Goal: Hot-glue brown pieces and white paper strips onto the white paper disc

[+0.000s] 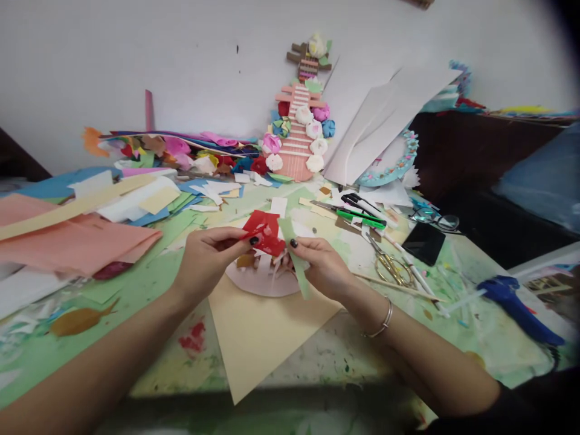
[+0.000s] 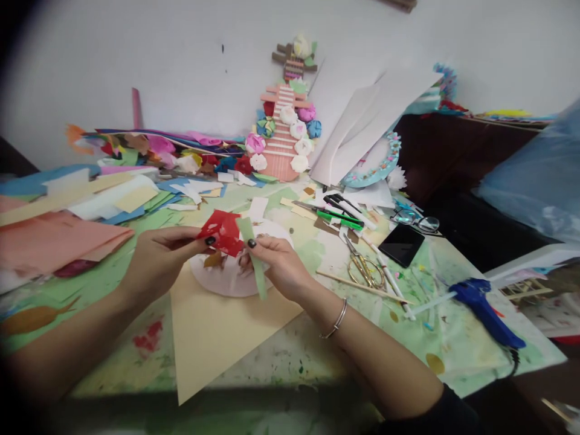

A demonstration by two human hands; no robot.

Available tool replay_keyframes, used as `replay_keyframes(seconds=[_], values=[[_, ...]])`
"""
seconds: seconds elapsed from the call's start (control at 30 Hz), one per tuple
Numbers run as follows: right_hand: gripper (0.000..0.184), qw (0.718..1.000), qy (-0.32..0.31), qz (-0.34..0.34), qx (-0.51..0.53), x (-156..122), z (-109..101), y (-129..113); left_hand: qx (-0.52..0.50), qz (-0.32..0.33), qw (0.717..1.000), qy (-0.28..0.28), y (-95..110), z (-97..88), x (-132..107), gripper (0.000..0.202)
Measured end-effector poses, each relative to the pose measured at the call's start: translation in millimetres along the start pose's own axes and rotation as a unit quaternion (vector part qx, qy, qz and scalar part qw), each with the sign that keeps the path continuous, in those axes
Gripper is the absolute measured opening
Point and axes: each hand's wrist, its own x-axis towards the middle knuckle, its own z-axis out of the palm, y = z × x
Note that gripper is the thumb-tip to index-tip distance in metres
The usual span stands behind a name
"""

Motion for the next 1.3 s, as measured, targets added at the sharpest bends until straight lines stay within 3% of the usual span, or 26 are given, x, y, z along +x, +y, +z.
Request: replay_keyframes(seconds=[0.07, 0.2, 0.27, 0.37, 0.5, 0.63, 0.73, 0.83, 0.93, 1.1, 1.2, 1.3], values=[[0.026, 0.999, -0.013, -0.003, -0.034, -1, 2, 4, -0.021, -0.005, 1.0, -0.012, -3, 3.1, -2, 0.015], [0.019, 0.995, 0.016, -0.008, -0.096, -3, 8, 10, -0.094, -0.037, 0.991, -0.091, -3, 10.4, -10, 0.035], [0.018, 0.992, 0.03, -0.009, -0.126, -3, 8, 9, -0.101, -0.05, 0.989, -0.096, -2, 12.5, -12, 0.042], [0.021, 0.982, 0.072, -0.038, -0.169, -2, -2, -1, -0.085, -0.044, 0.994, -0.047, -4, 12.1, -10, 0.036], [0.02, 0.961, 0.172, -0.085, -0.199, 2, -28, -19, -0.064, -0.037, 0.997, 0.02, -11, 7.8, -3, 0.025], [0.042, 0.945, 0.269, -0.129, -0.136, 4, -45, -30, -0.065, -0.022, 0.996, 0.063, -16, 5.7, 0, 0.018], [0.036, 0.939, 0.307, -0.127, -0.091, 3, -45, -32, -0.033, -0.01, 0.994, 0.1, -18, 6.3, 1, 0.018], [0.014, 0.94, 0.299, -0.142, -0.078, 2, -41, -32, -0.018, 0.006, 0.993, 0.117, -19, 6.9, 2, 0.018], [0.012, 0.954, 0.254, -0.158, -0.021, 2, -39, -29, -0.021, 0.028, 0.992, 0.118, -20, 7.1, 4, 0.018], [0.011, 0.978, 0.193, -0.073, 0.019, 0, -30, -21, 0.024, 0.074, 0.994, 0.075, -20, 13.0, -6, 0.015], [0.034, 0.986, 0.167, 0.001, 0.009, -5, -15, -13, 0.067, 0.172, 0.983, 0.006, -16, 20.0, -21, 0.013], [0.042, 0.988, 0.137, 0.064, 0.019, -10, 3, -3, 0.124, 0.321, 0.937, -0.059, -9, 26.2, -35, 0.019]])
